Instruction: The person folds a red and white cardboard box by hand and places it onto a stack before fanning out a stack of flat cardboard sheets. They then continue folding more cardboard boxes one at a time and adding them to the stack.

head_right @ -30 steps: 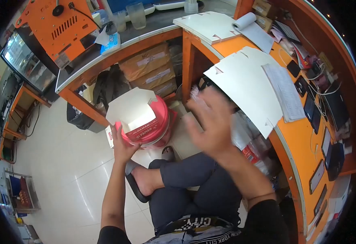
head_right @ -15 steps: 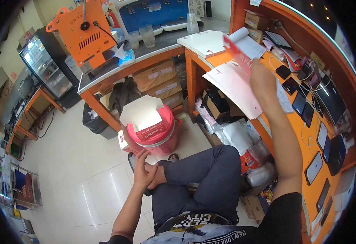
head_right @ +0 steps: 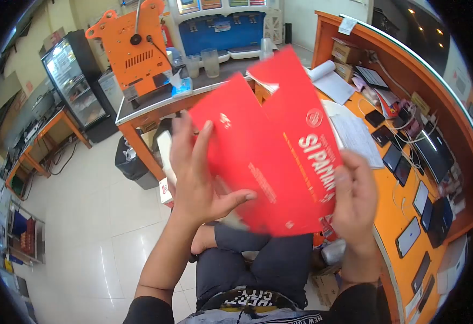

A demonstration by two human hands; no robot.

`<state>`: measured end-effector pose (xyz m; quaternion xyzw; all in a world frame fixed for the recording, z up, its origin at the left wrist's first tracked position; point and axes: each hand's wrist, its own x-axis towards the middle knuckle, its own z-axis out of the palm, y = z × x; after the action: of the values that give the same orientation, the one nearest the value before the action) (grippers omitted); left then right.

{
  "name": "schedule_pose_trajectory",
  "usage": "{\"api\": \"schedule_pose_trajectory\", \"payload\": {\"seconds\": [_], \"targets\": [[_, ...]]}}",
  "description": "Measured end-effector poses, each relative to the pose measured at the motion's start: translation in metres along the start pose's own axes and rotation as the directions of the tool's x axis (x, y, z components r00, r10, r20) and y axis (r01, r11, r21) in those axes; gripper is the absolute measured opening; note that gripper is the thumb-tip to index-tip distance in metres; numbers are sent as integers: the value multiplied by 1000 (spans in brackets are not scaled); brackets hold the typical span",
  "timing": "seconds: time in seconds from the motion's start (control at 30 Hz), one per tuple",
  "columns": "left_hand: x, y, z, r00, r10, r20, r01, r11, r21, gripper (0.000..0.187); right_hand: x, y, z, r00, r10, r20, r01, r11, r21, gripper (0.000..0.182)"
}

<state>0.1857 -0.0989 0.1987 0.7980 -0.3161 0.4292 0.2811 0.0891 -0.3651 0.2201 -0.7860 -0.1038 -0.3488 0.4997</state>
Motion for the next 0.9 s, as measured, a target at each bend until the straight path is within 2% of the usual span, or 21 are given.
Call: {"api": "schedule_pose_trajectory", "payload": {"seconds": [0.07,0.1,0.17,0.23,0.33,0.37,0.47,0.5,0.6,0.7,0.8,0.83,0.87,0.9], "targets": [[-10,-5,0,927,-210,311,291,926,-241,125,-27,27,25,999,16,-45,-16,1000,5,27],[-24,-12,11,903,-237,358,358,876,-323,124,-42,46,36,998,56,-17,-57,998,-23,27],[-70,-34,31,883,-183,432,287,939,-188,103,-63,70,49,995,83,53,-78,992,-103,27],[-98,-37,26,868,-246,431,347,922,-171,56,-76,83,60,988,63,139,-34,980,-196,29],[-126,-30,3,754,-318,575,337,938,77,28,-86,73,76,993,-60,101,77,983,-169,34],[-125,-20,-10,760,-299,577,352,936,21,17,-77,77,78,942,-316,111,332,928,-171,46],[-122,-11,-38,638,-265,723,385,923,-2,14,-54,60,75,766,-556,322,621,769,-149,57],[-116,-9,-48,540,-234,809,349,936,38,24,-52,57,75,793,-453,408,558,809,-186,54],[-126,-9,-63,694,-107,712,202,978,-50,46,-36,33,79,774,-381,506,550,801,-239,44],[-150,-21,-64,729,-30,683,213,959,-185,59,-41,52,79,517,-453,727,648,761,14,40],[-165,-3,-73,707,-121,696,423,862,-280,59,-59,47,81,528,-364,767,564,826,3,40],[-186,-2,-67,663,-154,733,473,844,-251,57,-62,40,82,551,-357,754,564,825,-21,41],[-197,7,-64,527,-266,807,721,643,-259,54,-63,30,83,572,-352,740,566,823,-45,43],[-207,16,-61,361,-328,873,897,379,-228,51,-64,24,85,593,-348,726,567,821,-69,44]]}}
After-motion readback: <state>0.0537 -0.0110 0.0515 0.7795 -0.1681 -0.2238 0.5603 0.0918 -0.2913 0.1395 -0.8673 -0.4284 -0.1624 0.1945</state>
